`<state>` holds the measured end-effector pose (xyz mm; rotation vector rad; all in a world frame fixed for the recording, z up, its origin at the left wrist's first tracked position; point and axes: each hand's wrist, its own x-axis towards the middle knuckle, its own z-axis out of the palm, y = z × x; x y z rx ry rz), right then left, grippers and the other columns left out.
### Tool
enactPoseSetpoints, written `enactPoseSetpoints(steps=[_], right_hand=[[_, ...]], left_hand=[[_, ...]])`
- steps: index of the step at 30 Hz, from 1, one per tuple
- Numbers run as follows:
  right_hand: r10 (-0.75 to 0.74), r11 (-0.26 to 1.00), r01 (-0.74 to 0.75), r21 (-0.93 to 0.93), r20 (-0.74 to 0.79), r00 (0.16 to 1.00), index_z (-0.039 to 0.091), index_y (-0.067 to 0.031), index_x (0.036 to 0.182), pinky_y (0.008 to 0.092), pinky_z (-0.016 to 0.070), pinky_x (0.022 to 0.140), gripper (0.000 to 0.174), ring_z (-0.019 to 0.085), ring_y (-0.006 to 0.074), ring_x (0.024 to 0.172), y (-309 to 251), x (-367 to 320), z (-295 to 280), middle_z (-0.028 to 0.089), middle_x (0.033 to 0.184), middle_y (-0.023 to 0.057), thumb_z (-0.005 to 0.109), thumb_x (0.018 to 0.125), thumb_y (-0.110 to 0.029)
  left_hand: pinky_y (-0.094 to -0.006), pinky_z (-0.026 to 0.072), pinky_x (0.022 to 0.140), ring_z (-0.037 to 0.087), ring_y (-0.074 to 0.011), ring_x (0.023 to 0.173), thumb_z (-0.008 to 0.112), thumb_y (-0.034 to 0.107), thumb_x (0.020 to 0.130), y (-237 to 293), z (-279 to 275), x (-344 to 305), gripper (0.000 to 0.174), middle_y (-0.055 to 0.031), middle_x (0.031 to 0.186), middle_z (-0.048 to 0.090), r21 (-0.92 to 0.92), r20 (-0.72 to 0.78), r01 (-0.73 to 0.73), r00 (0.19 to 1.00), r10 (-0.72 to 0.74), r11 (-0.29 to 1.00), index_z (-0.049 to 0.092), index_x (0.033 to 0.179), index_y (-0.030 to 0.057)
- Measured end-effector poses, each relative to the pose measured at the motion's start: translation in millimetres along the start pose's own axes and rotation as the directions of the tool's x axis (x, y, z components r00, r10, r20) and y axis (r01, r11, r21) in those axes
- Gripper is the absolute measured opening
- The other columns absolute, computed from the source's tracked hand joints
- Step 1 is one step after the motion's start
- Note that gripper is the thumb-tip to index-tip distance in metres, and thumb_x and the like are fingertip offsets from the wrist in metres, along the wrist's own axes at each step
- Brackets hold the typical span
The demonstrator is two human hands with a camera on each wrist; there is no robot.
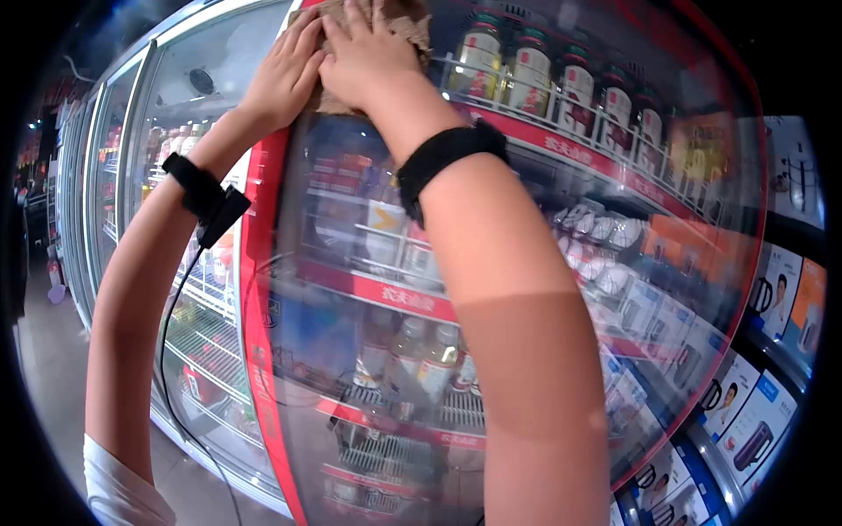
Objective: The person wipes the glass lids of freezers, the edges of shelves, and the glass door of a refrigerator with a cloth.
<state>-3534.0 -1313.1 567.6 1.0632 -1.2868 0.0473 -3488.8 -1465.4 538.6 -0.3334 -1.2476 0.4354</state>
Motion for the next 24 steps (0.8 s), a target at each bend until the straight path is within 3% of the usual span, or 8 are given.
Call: enactPoseSetpoints(steps=[2,4,11,17,19,20,23,24], right_hand=[[0.009,1.000,-0.010,0.027,0.006,1.000,0.026,-0.0095,0.139,0.0419,0.0197,0.108,0.057,0.017,0.0342,0.134,8.8,-8.8,6.8,0.018,0.146,0.0134,0.033,0.089,-0.035],[0.030,0.999,-0.030,0.012,0.030,0.999,0.023,-0.0121,0.140,0.0389,0.0283,0.105,0.055,0.020,0.0299,0.134,17.8,-24.3,-8.6,0.018,0.147,0.0095,0.031,0.089,-0.033],[0.096,0.993,-0.091,-0.075,0.065,0.993,0.024,-0.0134,0.141,0.0342,0.0290,0.105,0.055,0.024,0.0211,0.133,112.4,-111.7,-77.0,0.016,0.148,0.0054,0.032,0.089,-0.032],[0.145,0.957,-0.147,-0.248,-0.027,0.989,0.024,-0.0154,0.140,0.0376,0.0252,0.107,0.054,0.020,0.0250,0.135,246.4,-201.7,-140.0,0.017,0.147,0.0074,0.032,0.091,-0.035],[0.081,0.953,-0.111,-0.281,-0.116,0.990,0.026,-0.0175,0.139,0.0410,0.0213,0.108,0.054,0.019,0.0344,0.133,294.2,-231.2,-157.9,0.020,0.146,0.0090,0.035,0.090,-0.038],[0.170,0.951,-0.180,-0.252,-0.063,0.984,0.027,-0.0071,0.138,0.0435,0.0160,0.109,0.057,0.018,0.0364,0.133,296.5,-248.4,-183.7,0.020,0.145,0.0157,0.034,0.089,-0.036],[0.250,0.916,-0.244,-0.319,-0.023,0.968,0.026,-0.0071,0.139,0.0435,0.0145,0.110,0.058,0.018,0.0366,0.133,345.0,-296.7,-220.8,0.020,0.145,0.0160,0.032,0.090,-0.038],[0.250,0.907,-0.253,-0.337,-0.051,0.967,0.029,-0.0059,0.137,0.0434,0.0151,0.109,0.057,0.020,0.0366,0.132,360.9,-315.7,-232.1,0.025,0.143,0.0175,0.037,0.089,-0.035]], left_hand=[[-0.0397,0.0179,0.108,0.019,-0.0302,0.134,0.031,0.026,0.092,13.4,4.1,-2.1,0.051,-0.0155,0.143,0.024,0.001,0.049,0.082,0.995,-0.082,0.997,0.026,0.137,0.0033],[-0.0367,0.0146,0.109,0.017,-0.0305,0.134,0.030,0.027,0.093,35.7,7.8,3.3,0.051,-0.0166,0.144,0.021,0.014,0.083,0.126,0.989,-0.126,0.992,0.025,0.137,0.0029],[-0.0399,0.0123,0.110,0.015,-0.0279,0.136,0.027,0.029,0.094,164.3,47.8,62.7,0.051,-0.0141,0.145,0.019,0.034,0.135,0.179,0.974,-0.182,0.983,0.023,0.139,0.0052],[-0.0383,0.0191,0.108,0.020,-0.0295,0.133,0.033,0.027,0.092,292.7,108.8,148.7,0.048,-0.0145,0.142,0.027,-0.029,-0.010,0.035,0.999,-0.035,0.999,0.031,0.135,0.0046],[-0.0387,0.0183,0.108,0.023,-0.0299,0.132,0.034,0.027,0.092,336.1,124.1,176.0,0.048,-0.0149,0.141,0.029,-0.018,-0.043,-0.043,0.998,0.042,0.999,0.034,0.133,0.0031],[-0.0458,0.0195,0.108,0.032,-0.0390,0.125,0.039,0.021,0.088,362.3,122.3,190.3,0.045,-0.0268,0.128,0.039,-0.072,-0.065,-0.103,0.993,0.099,0.992,0.042,0.120,-0.0093],[-0.0466,0.0192,0.108,0.032,-0.0382,0.125,0.038,0.022,0.088,425.1,146.2,225.9,0.046,-0.0250,0.129,0.040,-0.091,-0.110,-0.188,0.978,0.178,0.978,0.042,0.121,-0.0092],[-0.0470,0.0184,0.108,0.032,-0.0372,0.125,0.040,0.024,0.086,446.5,153.6,236.1,0.048,-0.0242,0.128,0.041,0.059,-0.052,-0.264,0.962,0.267,0.963,0.042,0.121,-0.0088]])
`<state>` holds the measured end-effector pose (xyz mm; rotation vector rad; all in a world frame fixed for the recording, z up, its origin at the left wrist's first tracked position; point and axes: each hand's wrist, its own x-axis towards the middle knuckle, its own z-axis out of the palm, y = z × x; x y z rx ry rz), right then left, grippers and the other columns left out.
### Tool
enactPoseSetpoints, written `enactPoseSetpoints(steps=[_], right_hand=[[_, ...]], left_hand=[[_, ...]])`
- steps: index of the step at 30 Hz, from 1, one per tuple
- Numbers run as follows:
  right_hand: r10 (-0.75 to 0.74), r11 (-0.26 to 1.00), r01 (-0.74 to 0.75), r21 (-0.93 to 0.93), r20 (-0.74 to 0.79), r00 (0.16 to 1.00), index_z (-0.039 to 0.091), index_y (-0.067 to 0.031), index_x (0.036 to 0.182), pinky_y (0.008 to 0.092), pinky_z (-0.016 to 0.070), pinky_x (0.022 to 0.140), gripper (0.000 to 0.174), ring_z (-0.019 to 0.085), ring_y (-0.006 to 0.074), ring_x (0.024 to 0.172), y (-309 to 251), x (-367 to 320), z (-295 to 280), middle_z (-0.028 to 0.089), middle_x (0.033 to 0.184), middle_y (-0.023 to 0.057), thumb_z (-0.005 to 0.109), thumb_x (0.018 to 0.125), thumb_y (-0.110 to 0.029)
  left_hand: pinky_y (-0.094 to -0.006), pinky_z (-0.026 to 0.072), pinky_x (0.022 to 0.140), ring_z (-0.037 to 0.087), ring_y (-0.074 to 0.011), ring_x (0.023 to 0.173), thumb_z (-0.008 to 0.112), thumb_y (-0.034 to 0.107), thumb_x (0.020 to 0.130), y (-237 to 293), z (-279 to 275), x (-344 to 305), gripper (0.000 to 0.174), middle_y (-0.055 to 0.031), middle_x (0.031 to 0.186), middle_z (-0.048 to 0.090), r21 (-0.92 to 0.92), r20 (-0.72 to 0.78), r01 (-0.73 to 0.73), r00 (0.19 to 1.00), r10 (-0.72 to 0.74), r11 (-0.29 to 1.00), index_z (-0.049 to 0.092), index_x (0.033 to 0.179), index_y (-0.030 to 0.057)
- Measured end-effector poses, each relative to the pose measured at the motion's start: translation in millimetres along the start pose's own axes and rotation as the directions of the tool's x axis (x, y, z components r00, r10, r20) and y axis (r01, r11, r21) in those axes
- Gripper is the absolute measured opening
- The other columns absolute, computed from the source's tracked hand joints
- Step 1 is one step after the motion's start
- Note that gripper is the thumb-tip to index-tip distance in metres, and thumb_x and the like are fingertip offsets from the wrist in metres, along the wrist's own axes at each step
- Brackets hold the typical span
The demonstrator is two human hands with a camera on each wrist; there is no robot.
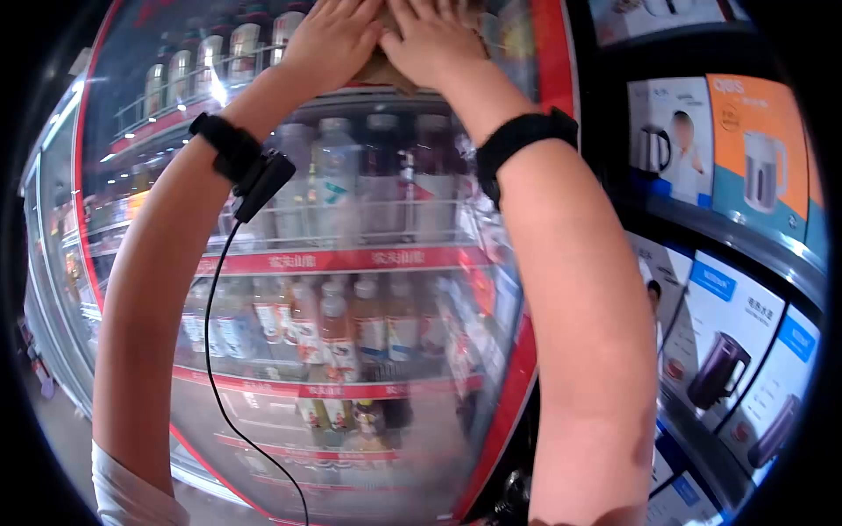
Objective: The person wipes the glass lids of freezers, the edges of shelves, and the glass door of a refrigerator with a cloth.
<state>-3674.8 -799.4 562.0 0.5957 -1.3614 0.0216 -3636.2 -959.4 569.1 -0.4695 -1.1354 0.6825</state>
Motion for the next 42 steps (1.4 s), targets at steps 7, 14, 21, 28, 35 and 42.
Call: enactPoseSetpoints(steps=[7,14,21,28,35,42], right_hand=[[0.055,0.993,-0.038,-0.109,0.152,0.987,0.023,-0.0123,0.140,0.0402,0.0217,0.108,0.055,0.019,0.0287,0.134,128.5,-104.1,-46.3,0.016,0.147,0.0113,0.038,0.090,-0.028],[0.143,0.985,-0.111,-0.129,0.275,0.951,0.026,-0.0035,0.138,0.0404,0.0187,0.109,0.056,0.015,0.0310,0.135,107.0,-169.8,-73.3,0.022,0.144,0.0171,0.042,0.087,-0.019],[-0.002,0.970,-0.059,0.237,0.248,0.969,0.024,-0.0007,0.138,0.0439,0.0149,0.109,0.059,0.013,0.0378,0.134,-3.1,-189.1,-62.9,0.017,0.145,0.0198,0.042,0.082,-0.006],[-0.095,0.923,0.045,0.381,0.112,0.989,0.028,-0.0032,0.137,0.0436,0.0144,0.109,0.058,0.014,0.0361,0.134,-139.0,-94.4,-18.0,0.020,0.144,0.0168,0.042,0.080,-0.002],[-0.256,0.928,0.293,0.229,-0.181,0.950,0.048,-0.0087,0.120,0.0412,0.0378,0.092,0.038,0.044,0.0316,0.112,-301.5,72.7,34.4,0.047,0.122,0.0107,0.052,0.084,-0.019],[-0.100,0.928,0.167,0.334,-0.208,0.973,0.041,-0.0113,0.128,0.0392,0.0367,0.098,0.048,0.025,0.0337,0.130,-450.2,95.0,71.1,0.031,0.139,0.0131,0.051,0.083,-0.024]], left_hand=[[-0.0402,0.0150,0.108,0.023,-0.0272,0.132,0.033,0.029,0.090,161.1,27.7,77.5,0.050,-0.0124,0.141,0.030,-0.068,0.142,0.233,0.965,-0.222,0.970,0.037,0.133,0.0033],[-0.0411,0.0161,0.108,0.027,-0.0307,0.130,0.036,0.029,0.089,215.4,-8.4,55.1,0.052,-0.0178,0.140,0.030,-0.060,0.266,0.122,0.959,-0.102,0.991,0.035,0.133,-0.0001],[-0.0423,0.0177,0.108,0.026,-0.0346,0.130,0.039,0.028,0.085,188.7,-61.2,-53.6,0.057,-0.0238,0.137,0.032,-0.152,0.284,0.216,0.944,-0.167,0.964,0.035,0.129,-0.0082],[-0.0423,0.0214,0.106,0.030,-0.0366,0.127,0.044,0.028,0.081,52.5,-92.8,-139.9,0.060,-0.0263,0.134,0.034,-0.168,0.250,0.363,0.915,-0.317,0.916,0.037,0.126,-0.0108],[-0.0403,0.0217,0.107,0.034,-0.0340,0.126,0.043,0.018,0.080,-148.8,-121.9,-228.2,0.052,-0.0244,0.134,0.037,0.193,0.181,0.379,0.893,-0.412,0.905,0.040,0.124,-0.0108],[-0.0407,0.0264,0.104,0.034,-0.0308,0.126,0.045,0.022,0.084,-251.8,-168.5,-328.7,0.048,-0.0195,0.134,0.038,-0.149,0.237,0.485,0.864,-0.445,0.862,0.040,0.126,-0.0010]])
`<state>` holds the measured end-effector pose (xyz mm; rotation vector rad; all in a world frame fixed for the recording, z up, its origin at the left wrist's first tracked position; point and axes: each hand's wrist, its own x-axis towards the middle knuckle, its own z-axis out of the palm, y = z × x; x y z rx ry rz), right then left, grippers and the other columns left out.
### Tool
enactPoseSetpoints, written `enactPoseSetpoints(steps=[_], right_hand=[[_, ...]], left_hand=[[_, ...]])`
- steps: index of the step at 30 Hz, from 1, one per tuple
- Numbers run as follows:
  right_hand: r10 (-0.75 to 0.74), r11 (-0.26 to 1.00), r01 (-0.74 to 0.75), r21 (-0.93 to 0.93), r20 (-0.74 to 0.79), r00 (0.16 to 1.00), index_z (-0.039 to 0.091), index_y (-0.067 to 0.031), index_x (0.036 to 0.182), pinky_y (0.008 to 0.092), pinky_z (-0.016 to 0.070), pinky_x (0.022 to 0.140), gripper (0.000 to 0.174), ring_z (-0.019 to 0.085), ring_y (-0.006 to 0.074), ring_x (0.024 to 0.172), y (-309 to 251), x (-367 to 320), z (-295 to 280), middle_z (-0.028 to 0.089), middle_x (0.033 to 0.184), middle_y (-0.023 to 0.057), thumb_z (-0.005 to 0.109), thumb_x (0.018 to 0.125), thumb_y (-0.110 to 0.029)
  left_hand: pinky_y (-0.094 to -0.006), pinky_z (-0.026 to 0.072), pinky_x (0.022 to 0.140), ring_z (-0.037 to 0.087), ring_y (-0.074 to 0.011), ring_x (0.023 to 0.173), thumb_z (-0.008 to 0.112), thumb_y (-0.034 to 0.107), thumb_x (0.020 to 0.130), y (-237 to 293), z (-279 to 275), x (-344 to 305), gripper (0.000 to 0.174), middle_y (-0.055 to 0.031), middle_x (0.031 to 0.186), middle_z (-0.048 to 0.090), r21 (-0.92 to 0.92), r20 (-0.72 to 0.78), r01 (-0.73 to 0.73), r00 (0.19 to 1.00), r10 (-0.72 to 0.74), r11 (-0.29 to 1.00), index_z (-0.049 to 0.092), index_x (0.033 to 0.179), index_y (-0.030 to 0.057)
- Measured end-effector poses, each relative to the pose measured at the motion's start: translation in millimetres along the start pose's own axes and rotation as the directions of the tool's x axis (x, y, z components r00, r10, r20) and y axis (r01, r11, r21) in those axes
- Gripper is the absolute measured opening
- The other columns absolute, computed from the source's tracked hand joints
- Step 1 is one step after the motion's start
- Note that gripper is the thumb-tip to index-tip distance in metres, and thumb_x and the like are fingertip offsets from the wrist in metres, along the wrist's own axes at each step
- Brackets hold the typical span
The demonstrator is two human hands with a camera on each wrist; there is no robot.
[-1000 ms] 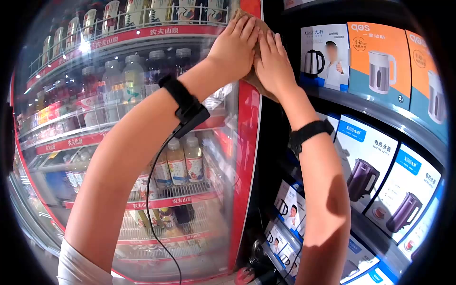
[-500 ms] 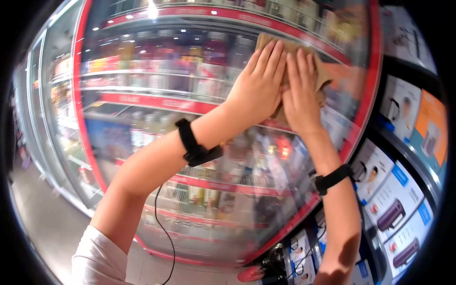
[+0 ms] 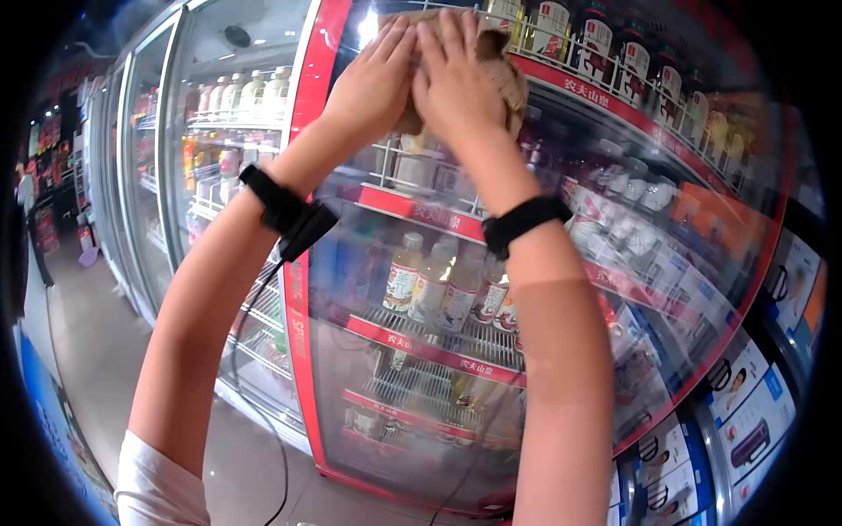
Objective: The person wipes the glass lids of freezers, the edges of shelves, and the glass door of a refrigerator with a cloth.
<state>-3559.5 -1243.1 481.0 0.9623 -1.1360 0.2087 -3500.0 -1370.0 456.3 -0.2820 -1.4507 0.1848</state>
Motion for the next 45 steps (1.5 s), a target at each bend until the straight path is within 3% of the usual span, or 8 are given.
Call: enactPoseSetpoints(steps=[11,15,19,21,23,26,39,45], right_hand=[[0.033,0.937,-0.219,0.271,0.558,0.829,0.031,-0.0054,0.136,0.0458,0.0210,0.107,0.061,0.019,0.0373,0.133,-191.4,-199.8,-29.8,0.021,0.144,0.0168,0.051,0.082,-0.027],[-0.055,0.987,-0.056,0.149,0.649,0.759,0.033,-0.0011,0.134,0.0464,0.0212,0.106,0.062,0.021,0.0390,0.131,-188.2,-175.4,-8.3,0.025,0.141,0.0206,0.053,0.081,-0.024],[-0.034,0.998,0.009,0.069,0.370,0.928,0.040,-0.0123,0.132,0.0493,0.0256,0.103,0.055,0.022,0.0354,0.132,-127.4,-59.7,-0.7,0.028,0.142,0.0125,0.052,0.080,-0.023],[-0.036,0.951,-0.030,0.307,0.207,0.978,0.044,-0.0109,0.129,0.0510,0.0246,0.103,0.050,0.022,0.0328,0.132,-91.2,-6.1,26.9,0.031,0.141,0.0120,0.051,0.080,-0.020],[-0.095,0.993,0.102,-0.055,0.118,0.988,0.041,-0.0148,0.131,0.0520,0.0202,0.105,0.051,0.023,0.0306,0.132,-58.1,39.3,39.3,0.032,0.140,0.0102,0.048,0.082,-0.026],[-0.068,0.991,0.080,-0.105,0.112,0.991,0.039,-0.0167,0.133,0.0521,0.0186,0.106,0.051,0.024,0.0299,0.132,-33.2,72.2,41.4,0.032,0.140,0.0090,0.046,0.083,-0.029],[0.116,0.959,-0.224,0.174,0.480,0.870,0.027,-0.0082,0.139,0.0571,0.0097,0.106,0.070,0.010,0.0413,0.134,-154.8,-157.6,-33.0,0.015,0.146,0.0180,0.056,0.076,-0.017],[0.130,0.959,-0.228,0.167,0.453,0.882,0.032,-0.0054,0.136,0.0547,0.0133,0.106,0.061,0.013,0.0357,0.135,-124.7,-154.3,-44.6,0.020,0.145,0.0147,0.050,0.079,-0.019]], left_hand=[[-0.0435,0.0207,0.106,0.027,-0.0317,0.131,0.045,0.025,0.080,41.4,-84.3,-267.0,0.059,-0.0190,0.141,0.028,0.117,0.540,0.060,0.834,-0.114,0.991,0.034,0.133,-0.0005],[-0.0447,0.0195,0.107,0.022,-0.0354,0.132,0.048,0.020,0.078,35.9,-85.9,-243.9,0.061,-0.0216,0.141,0.024,0.056,0.505,0.218,0.836,-0.216,0.974,0.032,0.131,-0.0040],[-0.0454,0.0160,0.108,0.015,-0.0396,0.133,0.043,0.016,0.086,-8.0,-64.6,-140.0,0.057,-0.0252,0.142,0.018,-0.035,0.230,0.251,0.944,-0.237,0.967,0.024,0.134,-0.0066],[-0.0446,0.0180,0.107,0.018,-0.0407,0.132,0.041,0.017,0.089,-40.8,-43.7,-85.6,0.053,-0.0248,0.142,0.020,-0.036,0.075,0.175,0.982,-0.172,0.984,0.024,0.135,-0.0042],[-0.0455,0.0192,0.106,0.020,-0.0385,0.132,0.038,0.021,0.090,-63.7,-30.4,-33.7,0.052,-0.0225,0.142,0.021,0.007,0.002,0.139,0.990,-0.139,0.990,0.025,0.136,-0.0005],[-0.0463,0.0194,0.106,0.020,-0.0350,0.133,0.035,0.025,0.091,-82.2,-18.9,13.5,0.052,-0.0194,0.143,0.023,0.092,-0.022,0.089,0.996,-0.088,0.992,0.026,0.137,0.0022],[-0.0512,0.0141,0.106,0.013,-0.0455,0.132,0.047,0.017,0.082,44.8,-81.9,-186.6,0.059,-0.0292,0.141,0.016,-0.239,0.466,0.268,0.875,-0.132,0.933,0.026,0.132,-0.0078],[-0.0516,0.0064,0.107,0.006,-0.0485,0.131,0.044,0.030,0.088,71.3,-51.8,-172.2,0.067,-0.0348,0.139,0.010,-0.256,0.404,0.263,0.904,-0.144,0.930,0.019,0.131,-0.0149]])
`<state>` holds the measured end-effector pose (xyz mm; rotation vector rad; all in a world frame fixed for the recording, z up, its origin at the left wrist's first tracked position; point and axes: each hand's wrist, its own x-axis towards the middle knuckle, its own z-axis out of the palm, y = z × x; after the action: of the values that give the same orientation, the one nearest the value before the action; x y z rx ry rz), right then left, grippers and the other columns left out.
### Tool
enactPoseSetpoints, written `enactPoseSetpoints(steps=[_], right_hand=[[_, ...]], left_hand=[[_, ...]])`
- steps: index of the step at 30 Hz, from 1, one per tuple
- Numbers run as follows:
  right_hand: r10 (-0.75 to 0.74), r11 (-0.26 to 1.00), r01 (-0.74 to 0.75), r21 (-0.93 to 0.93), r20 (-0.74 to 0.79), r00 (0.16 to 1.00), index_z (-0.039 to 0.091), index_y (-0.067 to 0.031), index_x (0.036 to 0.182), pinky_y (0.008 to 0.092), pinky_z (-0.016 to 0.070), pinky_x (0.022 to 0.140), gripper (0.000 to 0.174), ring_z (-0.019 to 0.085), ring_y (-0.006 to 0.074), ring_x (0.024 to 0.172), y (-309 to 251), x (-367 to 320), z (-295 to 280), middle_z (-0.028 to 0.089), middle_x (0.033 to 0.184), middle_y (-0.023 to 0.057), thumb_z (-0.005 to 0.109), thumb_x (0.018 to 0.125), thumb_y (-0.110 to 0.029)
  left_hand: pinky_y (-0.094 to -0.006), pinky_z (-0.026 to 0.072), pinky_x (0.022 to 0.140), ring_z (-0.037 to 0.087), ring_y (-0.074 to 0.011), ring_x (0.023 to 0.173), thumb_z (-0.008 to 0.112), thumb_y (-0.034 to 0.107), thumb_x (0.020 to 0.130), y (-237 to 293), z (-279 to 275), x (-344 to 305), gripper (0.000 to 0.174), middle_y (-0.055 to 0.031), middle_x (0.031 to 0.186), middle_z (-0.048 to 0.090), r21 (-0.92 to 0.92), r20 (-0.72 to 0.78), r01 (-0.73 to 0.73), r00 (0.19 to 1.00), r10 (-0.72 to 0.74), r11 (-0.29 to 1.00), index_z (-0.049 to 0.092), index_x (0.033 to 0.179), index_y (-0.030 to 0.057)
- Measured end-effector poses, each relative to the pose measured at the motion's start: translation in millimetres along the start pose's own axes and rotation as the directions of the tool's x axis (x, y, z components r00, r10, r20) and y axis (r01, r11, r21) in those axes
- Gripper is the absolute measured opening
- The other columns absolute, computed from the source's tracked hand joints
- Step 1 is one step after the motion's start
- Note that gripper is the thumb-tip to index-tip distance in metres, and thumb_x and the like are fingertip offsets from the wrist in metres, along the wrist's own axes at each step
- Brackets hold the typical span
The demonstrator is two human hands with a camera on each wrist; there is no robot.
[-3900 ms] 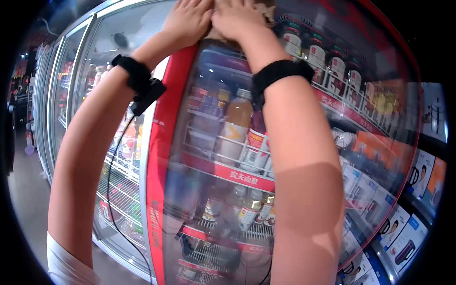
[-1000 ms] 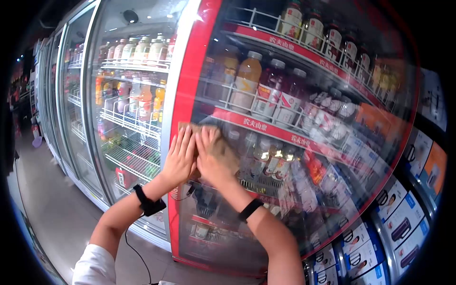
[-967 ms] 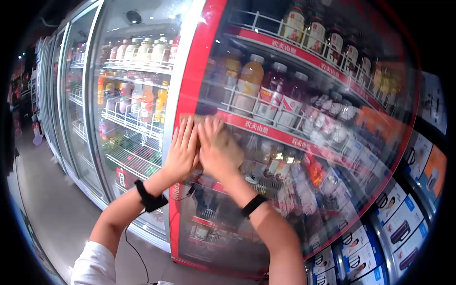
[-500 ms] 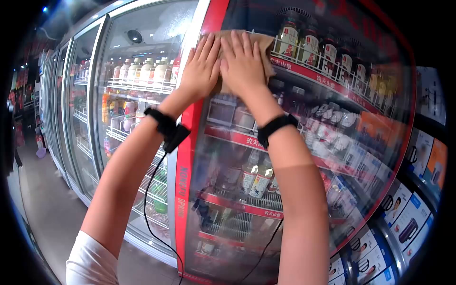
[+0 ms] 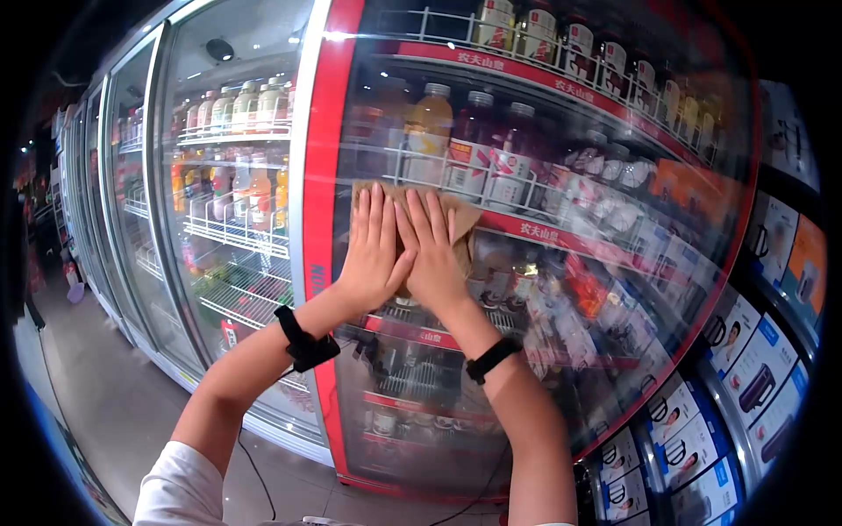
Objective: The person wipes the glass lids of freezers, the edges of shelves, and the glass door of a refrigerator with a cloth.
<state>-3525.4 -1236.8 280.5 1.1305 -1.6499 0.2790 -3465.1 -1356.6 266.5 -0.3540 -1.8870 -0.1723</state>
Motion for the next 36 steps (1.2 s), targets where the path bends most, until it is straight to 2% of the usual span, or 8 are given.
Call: enactPoseSetpoints(steps=[2,6,12,14,20,25,30,36], right_hand=[[-0.065,0.998,0.065,-0.002,-0.048,0.997,0.034,-0.0068,0.135,0.0537,0.0145,0.106,0.059,0.016,0.0343,0.134,20.7,22.3,-24.1,0.023,0.144,0.0124,0.050,0.079,-0.015],[-0.174,0.957,0.127,-0.259,-0.169,0.970,0.038,-0.0130,0.134,0.0524,0.0180,0.106,0.060,0.022,0.0321,0.132,82.7,85.4,-65.7,0.028,0.143,0.0080,0.052,0.076,-0.012],[-0.242,0.905,0.078,-0.418,-0.357,0.902,0.040,-0.0229,0.133,0.0516,0.0218,0.105,0.055,0.026,0.0318,0.130,155.7,141.8,-107.3,0.031,0.141,0.0047,0.053,0.080,-0.021],[-0.220,0.891,0.031,-0.453,-0.371,0.902,0.039,-0.0257,0.133,0.0522,0.0233,0.103,0.054,0.027,0.0321,0.130,157.6,128.9,-108.9,0.031,0.141,0.0038,0.054,0.081,-0.028],[-0.150,0.913,0.034,-0.406,-0.256,0.955,0.037,-0.0214,0.135,0.0536,0.0232,0.103,0.062,0.025,0.0348,0.130,140.7,46.8,-103.7,0.028,0.143,0.0066,0.057,0.077,-0.032],[-0.102,0.945,0.073,-0.318,-0.076,0.992,0.036,-0.0188,0.135,0.0533,0.0212,0.104,0.064,0.022,0.0342,0.132,145.6,-18.9,-108.8,0.026,0.144,0.0059,0.057,0.076,-0.033],[-0.160,0.930,0.115,-0.349,-0.104,0.982,0.035,-0.0194,0.136,0.0532,0.0218,0.104,0.064,0.024,0.0337,0.131,183.6,18.6,-136.2,0.026,0.144,0.0065,0.055,0.077,-0.037],[-0.281,0.873,0.094,-0.478,-0.336,0.899,0.036,-0.0224,0.135,0.0538,0.0214,0.103,0.063,0.027,0.0360,0.128,248.4,87.5,-166.1,0.029,0.142,0.0095,0.056,0.078,-0.039]], left_hand=[[-0.0514,0.0042,0.107,0.005,-0.0476,0.132,0.041,0.034,0.089,1.3,9.7,28.8,0.069,-0.0345,0.140,0.011,0.054,-0.107,-0.053,0.993,0.059,0.997,0.018,0.132,-0.0151],[-0.0455,0.0133,0.108,0.018,-0.0405,0.132,0.040,0.038,0.088,1.6,6.4,124.3,0.067,-0.0285,0.139,0.023,0.171,-0.300,-0.180,0.927,0.225,0.969,0.028,0.130,-0.0123],[-0.0430,0.0172,0.108,0.027,-0.0356,0.129,0.036,0.037,0.090,15.1,1.4,229.7,0.059,-0.0242,0.136,0.033,0.259,-0.467,-0.318,0.785,0.407,0.912,0.035,0.128,-0.0083],[-0.0421,0.0158,0.108,0.023,-0.0362,0.131,0.037,0.032,0.091,18.4,2.3,225.7,0.056,-0.0233,0.138,0.029,0.348,-0.336,-0.331,0.829,0.447,0.877,0.031,0.131,-0.0071],[-0.0434,0.0177,0.107,0.023,-0.0366,0.131,0.037,0.029,0.090,63.3,37.7,147.6,0.055,-0.0225,0.139,0.028,0.280,-0.277,-0.219,0.914,0.297,0.935,0.030,0.133,-0.0059],[-0.0488,0.0140,0.107,0.017,-0.0423,0.131,0.036,0.034,0.089,95.9,64.7,99.4,0.063,-0.0281,0.140,0.020,0.260,-0.067,-0.234,0.964,0.259,0.937,0.026,0.131,-0.0127],[-0.0475,0.0173,0.106,0.023,-0.0393,0.130,0.039,0.037,0.088,99.5,60.7,157.5,0.063,-0.0259,0.139,0.025,0.337,-0.157,-0.243,0.938,0.309,0.909,0.031,0.130,-0.0092],[-0.0469,0.0209,0.105,0.027,-0.0372,0.128,0.039,0.026,0.089,97.8,52.1,267.4,0.051,-0.0177,0.138,0.031,0.333,-0.344,-0.391,0.797,0.496,0.858,0.032,0.134,0.0024]])
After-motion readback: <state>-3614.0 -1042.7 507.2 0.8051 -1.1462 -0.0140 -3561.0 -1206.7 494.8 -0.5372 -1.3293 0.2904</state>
